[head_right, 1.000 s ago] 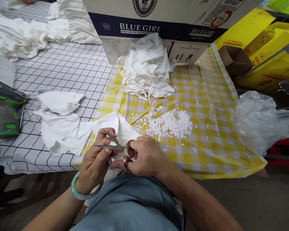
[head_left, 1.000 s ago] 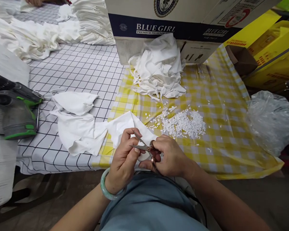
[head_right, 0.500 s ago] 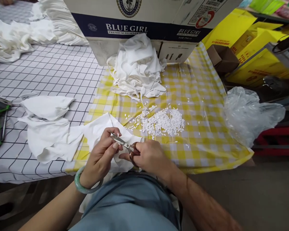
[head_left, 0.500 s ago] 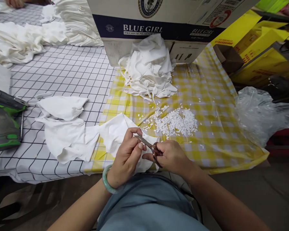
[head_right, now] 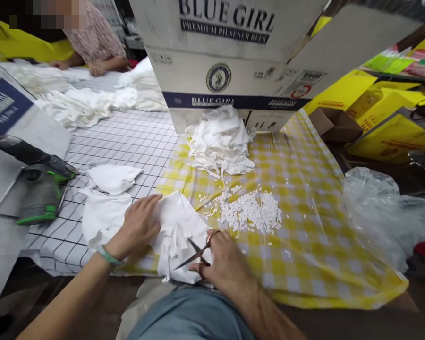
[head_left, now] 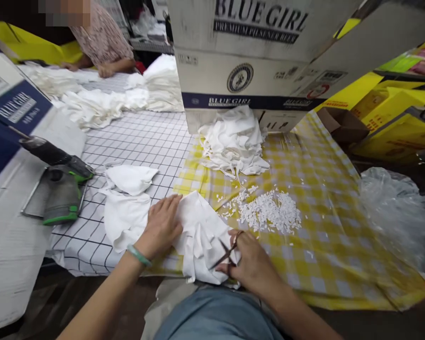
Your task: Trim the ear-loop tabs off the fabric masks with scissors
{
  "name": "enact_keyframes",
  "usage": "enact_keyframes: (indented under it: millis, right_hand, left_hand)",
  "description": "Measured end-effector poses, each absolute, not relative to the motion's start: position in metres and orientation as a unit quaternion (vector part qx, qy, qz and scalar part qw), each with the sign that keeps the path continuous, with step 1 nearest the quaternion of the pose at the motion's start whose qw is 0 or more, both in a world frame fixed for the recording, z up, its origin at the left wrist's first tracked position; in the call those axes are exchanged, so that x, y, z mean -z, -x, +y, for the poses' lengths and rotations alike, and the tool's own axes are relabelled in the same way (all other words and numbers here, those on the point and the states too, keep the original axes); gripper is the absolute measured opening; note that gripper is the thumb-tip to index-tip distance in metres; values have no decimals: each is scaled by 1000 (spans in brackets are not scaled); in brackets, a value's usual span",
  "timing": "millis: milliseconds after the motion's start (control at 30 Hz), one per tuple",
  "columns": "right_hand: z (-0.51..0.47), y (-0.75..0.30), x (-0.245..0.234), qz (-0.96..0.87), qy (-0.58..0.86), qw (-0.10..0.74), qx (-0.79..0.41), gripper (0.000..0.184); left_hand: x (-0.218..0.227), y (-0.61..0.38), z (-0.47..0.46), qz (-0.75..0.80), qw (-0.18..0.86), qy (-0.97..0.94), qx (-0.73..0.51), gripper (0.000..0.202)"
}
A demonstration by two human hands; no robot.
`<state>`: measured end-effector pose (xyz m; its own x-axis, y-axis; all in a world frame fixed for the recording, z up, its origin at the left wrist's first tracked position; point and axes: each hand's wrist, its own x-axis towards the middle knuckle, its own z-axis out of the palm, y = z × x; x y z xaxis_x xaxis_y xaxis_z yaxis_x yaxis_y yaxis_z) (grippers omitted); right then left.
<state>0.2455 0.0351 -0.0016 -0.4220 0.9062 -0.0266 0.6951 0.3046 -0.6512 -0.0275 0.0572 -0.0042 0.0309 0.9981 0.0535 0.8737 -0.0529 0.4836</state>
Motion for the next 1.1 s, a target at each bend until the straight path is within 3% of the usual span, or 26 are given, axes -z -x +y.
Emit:
enact_keyframes:
  millis: [67,167,300,367,433,533,633,733,833,900,1100]
  right_hand:
    - [28,-226,9,-788,489,179,-328,23]
    - [29,-205,7,-737,479,214,-426,19]
    - [53,-195,-30,-579,422,369,-593,23]
    - [78,-193,-56,-526,392,436,-616,28]
    - [115,-195,-84,-513,385,487,-593,24]
    - [191,-203,-125,-534,399,570,-481,19]
    - [271,-221,-153,-537,456,602,-377,27]
    - [323,-244,-147,-526,517,570,-363,33]
    - [334,-264,-106,-528,582,474,-398,34]
    - [326,-273,-75,-533,604,408,-429,35]
    - [295,-272,-40,-562,585,336,-478,32]
  left_hand:
    - [3,33,63,663,183,-705,-174,39]
    - [-16,27,60,610,214,-740,-188,15]
    - [-49,-1,46,482,363,-732,-317,24]
    - [-65,-21,56,430,396,-719,-376,39]
    - [-83,-41,88,401,330,-749,-411,57]
    - [-119,-65,172,402,136,-800,-424,57]
    - [-149,-79,267,437,86,-797,-407,61]
    - [-146,-87,334,490,80,-794,-351,53]
    - [-112,-91,361,540,107,-785,-284,38]
    - [-89,-91,362,563,124,-773,-264,38]
    - [-66,-101,324,587,142,-716,-350,38]
